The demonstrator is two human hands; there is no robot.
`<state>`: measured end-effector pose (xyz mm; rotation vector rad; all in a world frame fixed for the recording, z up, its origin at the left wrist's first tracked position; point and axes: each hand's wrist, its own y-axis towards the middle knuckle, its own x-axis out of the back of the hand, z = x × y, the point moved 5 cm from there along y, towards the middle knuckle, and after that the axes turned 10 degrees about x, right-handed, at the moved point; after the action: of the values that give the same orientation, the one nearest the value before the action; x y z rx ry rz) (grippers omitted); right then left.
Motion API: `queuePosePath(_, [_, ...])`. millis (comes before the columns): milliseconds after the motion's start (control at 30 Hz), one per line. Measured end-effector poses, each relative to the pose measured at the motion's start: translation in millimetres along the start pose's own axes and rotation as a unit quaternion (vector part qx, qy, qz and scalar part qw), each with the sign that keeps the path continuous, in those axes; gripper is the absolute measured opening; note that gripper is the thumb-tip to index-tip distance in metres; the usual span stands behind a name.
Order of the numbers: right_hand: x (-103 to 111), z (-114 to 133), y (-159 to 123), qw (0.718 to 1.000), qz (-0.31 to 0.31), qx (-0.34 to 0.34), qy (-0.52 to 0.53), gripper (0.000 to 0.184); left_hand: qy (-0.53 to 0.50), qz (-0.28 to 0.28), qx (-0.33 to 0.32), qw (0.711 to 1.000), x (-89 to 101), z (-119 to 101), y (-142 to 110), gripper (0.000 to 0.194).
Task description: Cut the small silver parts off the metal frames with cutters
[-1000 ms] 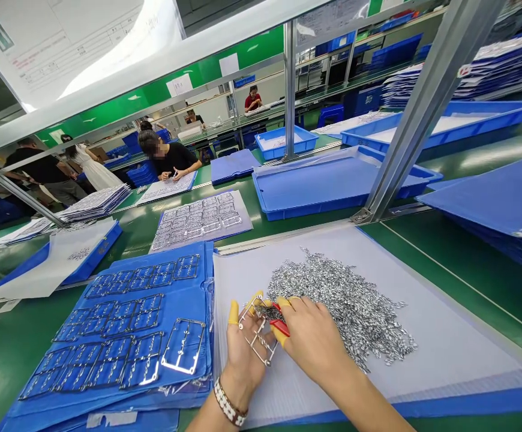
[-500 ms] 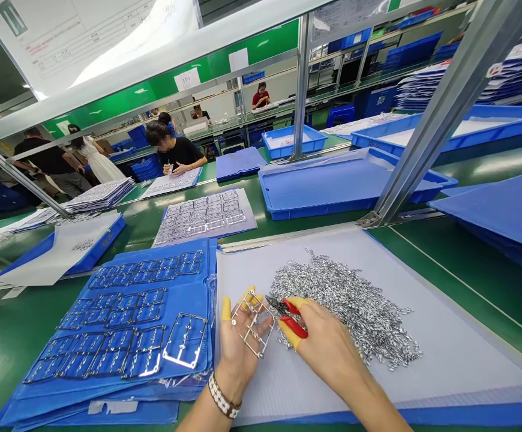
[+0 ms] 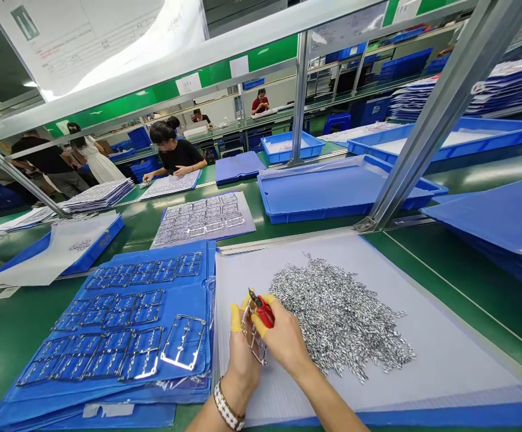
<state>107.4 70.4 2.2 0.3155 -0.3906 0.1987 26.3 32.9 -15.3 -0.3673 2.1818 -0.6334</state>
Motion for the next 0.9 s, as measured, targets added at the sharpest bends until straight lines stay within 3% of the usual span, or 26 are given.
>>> queuePosePath(133, [1.3,-8.0,1.5,0.997,0.015,-0.035,0.074,0.024,0.047,0.026,-0.028,0.998,3.6,-2.4,0.1,0.047])
queuePosePath(333, [5.4,-8.3,0.0,0.991,0.052,-0.027,0.122,0.019,0.128,0.057,-0.118,0.983,6.8,-8.6,-3.3,0.045])
queuePosePath(433, [9.7,-14.5,-4.4,0.983,0.061,-0.059,0.165,0.025,0.166,0.036,-0.181,0.969,9.1,-27.6,-13.7,0.046])
queuePosePath(500, [14.3,-22.6,-8.0,0.974,0.056,-0.088,0.2,0.032,0.221,0.025,-0.257,0.94,7.5,-53.8,-34.0,0.045])
queuePosePath(600, [22.4,-34.9,-12.9,0.964,0.031,-0.123,0.236,0.042,0.395,0.017,-0.365,0.843,2.3,-97.5,-76.4,0.047])
queuePosePath(700, [24.7,-39.5,-16.6,0.957,0.031,-0.148,0.246,0.046,0.639,-0.016,-0.394,0.66,8.1,-122.0,-97.4,0.057])
queuePosePath(767, [22.5,-37.2,-17.6,0.955,0.041,-0.151,0.254,0.045,0.748,-0.05,-0.385,0.538,22.2,-127.2,-92.0,0.065])
queuePosePath(800, [20.9,-34.9,-17.8,0.954,0.048,-0.147,0.256,0.044,0.784,-0.059,-0.374,0.492,30.5,-126.8,-85.2,0.069])
queuePosePath(833, [19.3,-32.0,-17.8,0.955,0.055,-0.14,0.257,0.043,0.811,-0.061,-0.358,0.458,39.0,-125.1,-77.3,0.071])
queuePosePath(900, [16.5,-25.5,-18.2,0.958,0.076,-0.121,0.25,0.041,0.844,-0.056,-0.328,0.42,53.2,-120.7,-63.2,0.071])
